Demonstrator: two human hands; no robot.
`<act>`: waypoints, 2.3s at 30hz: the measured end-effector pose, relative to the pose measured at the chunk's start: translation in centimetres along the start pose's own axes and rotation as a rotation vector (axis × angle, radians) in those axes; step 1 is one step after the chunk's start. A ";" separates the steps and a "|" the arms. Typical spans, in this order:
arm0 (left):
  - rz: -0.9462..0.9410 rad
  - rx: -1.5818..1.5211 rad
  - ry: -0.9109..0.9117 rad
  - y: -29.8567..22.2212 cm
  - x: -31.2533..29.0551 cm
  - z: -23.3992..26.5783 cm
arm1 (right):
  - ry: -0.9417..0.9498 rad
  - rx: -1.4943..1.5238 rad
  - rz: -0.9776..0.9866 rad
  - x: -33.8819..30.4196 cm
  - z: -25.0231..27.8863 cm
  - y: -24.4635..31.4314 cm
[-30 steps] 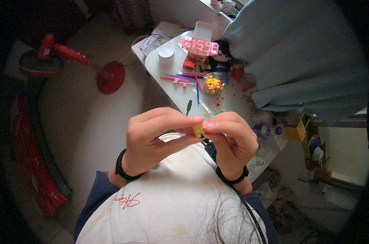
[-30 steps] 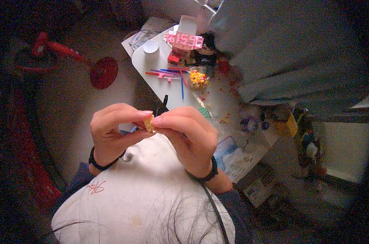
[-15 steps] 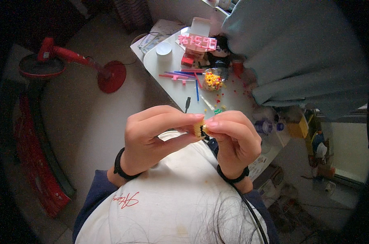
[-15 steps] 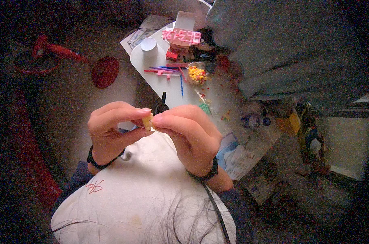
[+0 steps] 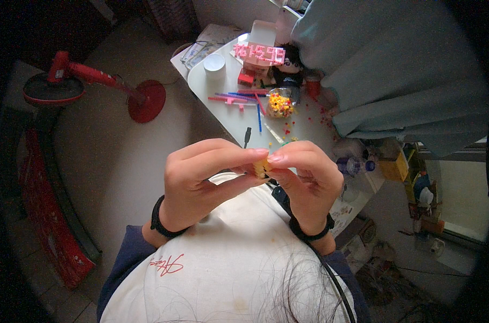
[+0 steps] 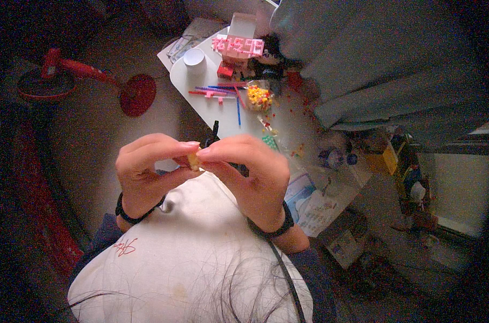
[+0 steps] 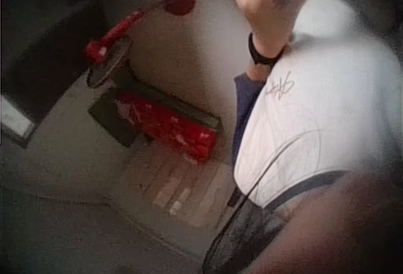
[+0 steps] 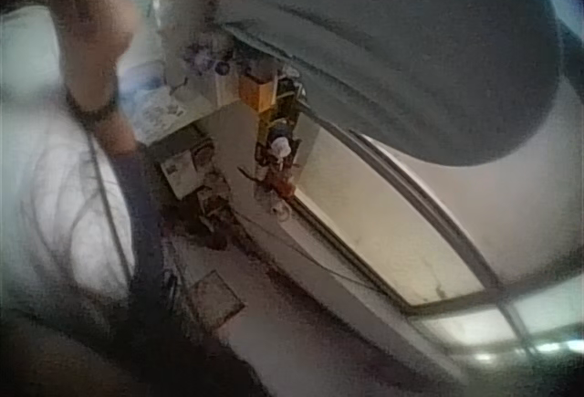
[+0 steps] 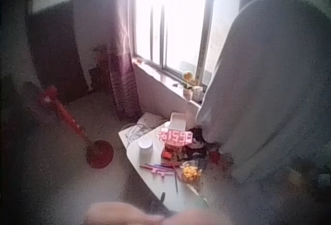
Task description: The person assembles small colorful toy bricks at a desk by hand while looking at an instruction manual.
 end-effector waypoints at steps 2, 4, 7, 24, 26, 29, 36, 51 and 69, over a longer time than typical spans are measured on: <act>-0.006 0.005 0.003 0.0 0.0 -0.1 | 0.000 0.077 -0.016 0.0 0.0 -0.5; -0.004 0.001 0.001 0.1 0.0 -0.1 | 0.001 0.115 -0.018 0.0 0.0 -0.5; 0.005 -0.016 -0.005 0.3 -0.3 -0.1 | -0.027 0.190 -0.053 -0.2 0.0 -0.9; 0.017 -0.037 0.025 0.5 -0.1 -0.5 | -0.039 -0.014 -0.022 -0.4 0.2 -0.6; 0.020 -0.037 0.032 0.5 0.0 -0.5 | -0.040 -0.067 -0.012 -0.4 0.3 -0.3; 0.010 -0.021 0.048 0.5 0.0 -0.6 | -0.043 -0.112 0.007 -0.4 0.3 -0.1; 0.011 -0.025 0.046 0.9 0.0 -0.6 | -0.040 -0.111 0.059 -0.5 0.3 -0.1; 0.011 -0.042 0.020 1.1 -0.3 0.0 | -0.040 -0.002 -0.061 -0.4 0.0 -0.6; -0.004 -0.073 0.037 1.6 -0.4 1.0 | -0.057 0.006 -0.017 0.2 -1.1 -0.8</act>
Point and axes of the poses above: each hand's wrist, its own x-axis towards the middle knuckle, its own z-axis out of the back of the hand, y = z × x, the point moved 7 cm from there along x, towards the middle knuckle, and after that the axes turned 10 degrees about y, right-handed, at the moved point
